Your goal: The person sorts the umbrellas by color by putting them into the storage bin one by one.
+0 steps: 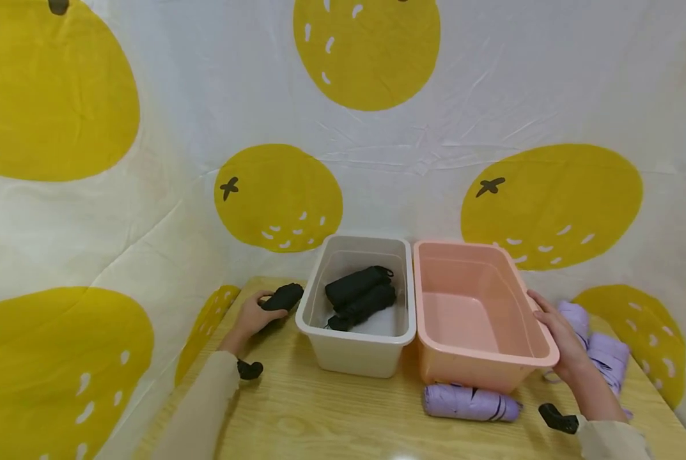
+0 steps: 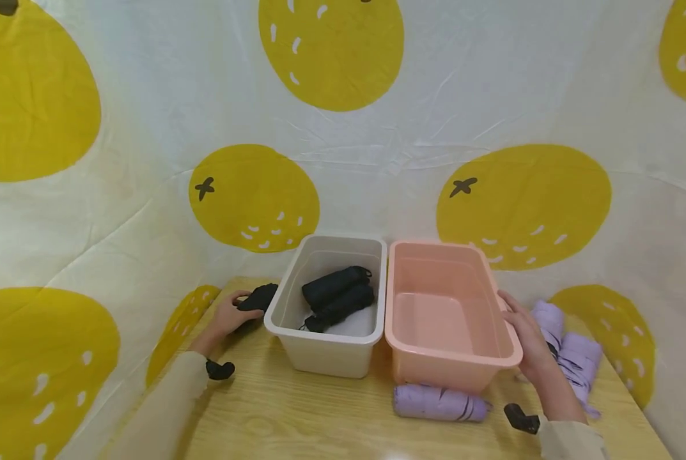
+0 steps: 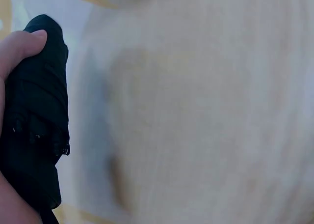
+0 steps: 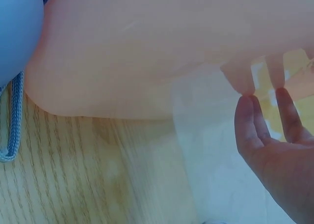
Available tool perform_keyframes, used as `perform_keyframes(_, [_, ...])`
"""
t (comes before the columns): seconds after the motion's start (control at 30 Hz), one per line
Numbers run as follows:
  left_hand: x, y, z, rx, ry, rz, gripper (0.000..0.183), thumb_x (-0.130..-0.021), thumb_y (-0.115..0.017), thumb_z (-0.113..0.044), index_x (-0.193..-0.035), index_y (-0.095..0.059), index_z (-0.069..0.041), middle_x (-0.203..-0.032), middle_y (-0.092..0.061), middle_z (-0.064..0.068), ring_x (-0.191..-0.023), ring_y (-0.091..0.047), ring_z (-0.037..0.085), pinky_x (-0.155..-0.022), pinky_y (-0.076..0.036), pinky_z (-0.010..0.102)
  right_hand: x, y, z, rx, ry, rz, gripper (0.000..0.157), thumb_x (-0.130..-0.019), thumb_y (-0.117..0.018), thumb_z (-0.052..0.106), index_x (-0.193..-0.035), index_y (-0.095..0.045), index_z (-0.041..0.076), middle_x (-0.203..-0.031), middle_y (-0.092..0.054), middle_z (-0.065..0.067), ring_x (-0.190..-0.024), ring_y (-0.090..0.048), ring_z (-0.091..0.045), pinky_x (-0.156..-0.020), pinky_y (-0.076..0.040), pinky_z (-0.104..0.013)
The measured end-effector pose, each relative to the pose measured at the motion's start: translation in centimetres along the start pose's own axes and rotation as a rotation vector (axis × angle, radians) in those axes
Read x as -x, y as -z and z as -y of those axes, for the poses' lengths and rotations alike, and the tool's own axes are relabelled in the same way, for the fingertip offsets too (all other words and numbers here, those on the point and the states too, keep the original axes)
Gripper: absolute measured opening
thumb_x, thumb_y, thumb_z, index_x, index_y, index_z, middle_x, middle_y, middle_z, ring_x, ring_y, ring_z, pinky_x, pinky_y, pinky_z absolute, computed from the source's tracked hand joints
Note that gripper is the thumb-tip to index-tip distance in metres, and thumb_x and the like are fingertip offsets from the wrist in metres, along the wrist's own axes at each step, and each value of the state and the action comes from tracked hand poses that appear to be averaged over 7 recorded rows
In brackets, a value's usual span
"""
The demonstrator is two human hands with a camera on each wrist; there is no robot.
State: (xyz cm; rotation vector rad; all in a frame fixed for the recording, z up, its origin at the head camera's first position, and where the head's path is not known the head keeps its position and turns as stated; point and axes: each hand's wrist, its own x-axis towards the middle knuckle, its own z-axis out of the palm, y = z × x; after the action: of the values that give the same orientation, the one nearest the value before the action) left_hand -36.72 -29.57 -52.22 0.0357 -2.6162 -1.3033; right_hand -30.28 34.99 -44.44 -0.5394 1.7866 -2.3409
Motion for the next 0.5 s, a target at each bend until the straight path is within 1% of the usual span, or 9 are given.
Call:
perform_keyframes(0.1, [-0.4, 0.9, -1.5, 0.028, -0.025, -0.035, 0.069, -0.059, -0.078, -0.045, -0.116, -0.052, -0.018, -0.108, -0.051, 0.011, -0.091, -0.050, 0.027, -0.072, -0.045, 0.040, 0.1, 0.1, -0.2, -0.005, 0.001, 0.008, 0.050, -0.097, -0.021, 0.010, -0.143, -0.005, 0.021, -0.121, -0.042, 0.006, -0.096, -0.055, -0.013, -0.074, -0.047, -0.030])
perform_keyframes(0.23, [-0.8, 2.5, -4.1, 0.029, -0.045, -0.043, 0.070, -0.061, -0.076, -0.046, -0.119, -0.050, -0.018, -0.112, -0.048, 0.010, -0.092, -0.049, 0.028, -0.071, -0.046, 0.041, 0.1, 0.1, -0.1, -0.008, 0.004, 0.019, 0.050, -0.097, -0.020, 0.010, -0.143, -0.004, 0.021, -0.123, -0.036, 0.004, -0.098, -0.054, -0.013, -0.075, -0.047, -0.030])
perform_keyframes(0.3, [-1.1, 3.1, -5.3, -0.002, -0.055, -0.053, 0.072, -0.061, -0.075, -0.049, -0.121, -0.049, -0.019, -0.113, -0.048, 0.009, -0.093, -0.048, 0.027, -0.070, -0.045, 0.040, 0.1, 0.1, -0.1, -0.024, 0.005, 0.028, 0.050, -0.097, -0.020, 0.009, -0.143, -0.004, 0.021, -0.124, -0.036, 0.004, -0.099, -0.054, -0.013, -0.076, -0.046, -0.030])
perform_keyframes(0.43, [-1.4, 4.2, -8.0, -0.063, -0.103, -0.080, 0.072, -0.061, -0.073, -0.051, -0.121, -0.050, -0.020, -0.113, -0.050, 0.008, -0.093, -0.049, 0.026, -0.070, -0.045, 0.040, 0.1, 0.1, -0.2, -0.047, 0.014, 0.029, 0.050, -0.097, -0.020, 0.009, -0.143, -0.006, 0.022, -0.124, -0.037, 0.004, -0.098, -0.054, -0.012, -0.076, -0.046, -0.029])
perform_keyframes(0.5, [-1.4, 4.6, -9.4, -0.075, -0.114, -0.095, 0.071, -0.060, -0.073, -0.052, -0.120, -0.051, -0.020, -0.111, -0.051, 0.008, -0.092, -0.049, 0.026, -0.070, -0.045, 0.040, 0.1, 0.1, -0.3, -0.050, 0.018, 0.027, 0.050, -0.097, -0.021, 0.009, -0.143, -0.006, 0.021, -0.124, -0.037, 0.004, -0.099, -0.054, -0.011, -0.076, -0.046, -0.029])
